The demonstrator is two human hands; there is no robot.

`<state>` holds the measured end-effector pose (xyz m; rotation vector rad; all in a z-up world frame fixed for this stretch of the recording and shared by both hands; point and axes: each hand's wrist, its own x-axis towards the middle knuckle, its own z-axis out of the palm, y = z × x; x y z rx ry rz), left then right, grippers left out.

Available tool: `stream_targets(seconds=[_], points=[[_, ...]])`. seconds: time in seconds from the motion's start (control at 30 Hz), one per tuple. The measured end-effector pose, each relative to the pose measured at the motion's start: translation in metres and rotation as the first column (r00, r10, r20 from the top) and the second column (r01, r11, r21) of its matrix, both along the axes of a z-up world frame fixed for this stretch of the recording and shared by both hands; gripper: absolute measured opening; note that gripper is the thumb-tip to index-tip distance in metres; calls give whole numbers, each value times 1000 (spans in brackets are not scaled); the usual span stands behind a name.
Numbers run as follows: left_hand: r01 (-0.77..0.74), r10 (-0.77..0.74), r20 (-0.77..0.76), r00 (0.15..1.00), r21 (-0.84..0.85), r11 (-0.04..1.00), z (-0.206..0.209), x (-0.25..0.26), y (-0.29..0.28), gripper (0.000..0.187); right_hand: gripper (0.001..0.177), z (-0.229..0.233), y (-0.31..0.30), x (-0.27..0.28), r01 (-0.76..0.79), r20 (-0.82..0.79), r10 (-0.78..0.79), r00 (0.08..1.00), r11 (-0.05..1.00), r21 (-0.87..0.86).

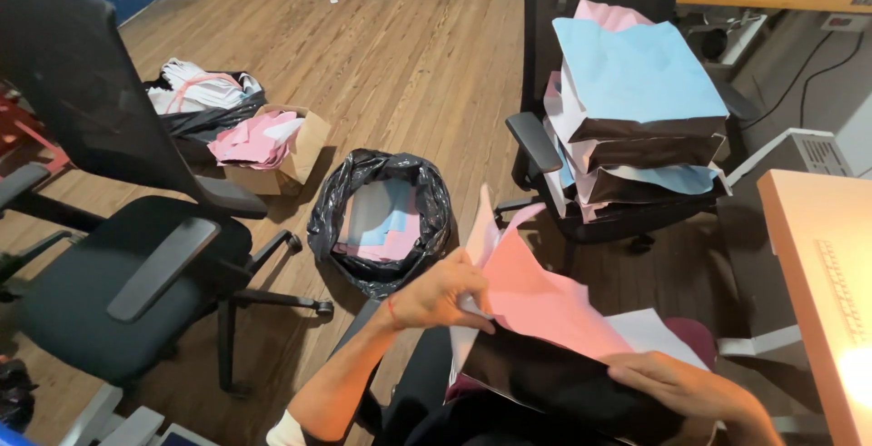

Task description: Sewing fabric panels together using an industrial sewing machine to create bags or covers.

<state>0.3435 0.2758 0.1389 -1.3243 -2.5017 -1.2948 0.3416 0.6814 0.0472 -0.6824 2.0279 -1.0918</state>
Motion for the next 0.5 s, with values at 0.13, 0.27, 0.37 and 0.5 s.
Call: stream_targets(seconds=[0.13, 0.27, 0.37, 0.5], points=[[-64, 63, 49, 997, 20, 998, -13, -11, -16, 27, 39, 0, 5, -6, 22, 127, -32, 991, 996, 82], [-38, 38, 70, 997, 10, 999, -14, -16, -22, 28, 36, -3, 4, 5, 61, 141, -78, 987, 991, 120], [-15, 15, 93, 996, -3, 1000, -19, -15, -22, 28, 35, -3, 4, 8, 74, 145, -96, 985, 986, 150], [-24, 26, 179, 983, -17, 1000, -10, -12, -23, 28, 34, -2, 4, 14, 102, 144, -128, 981, 980, 172]])
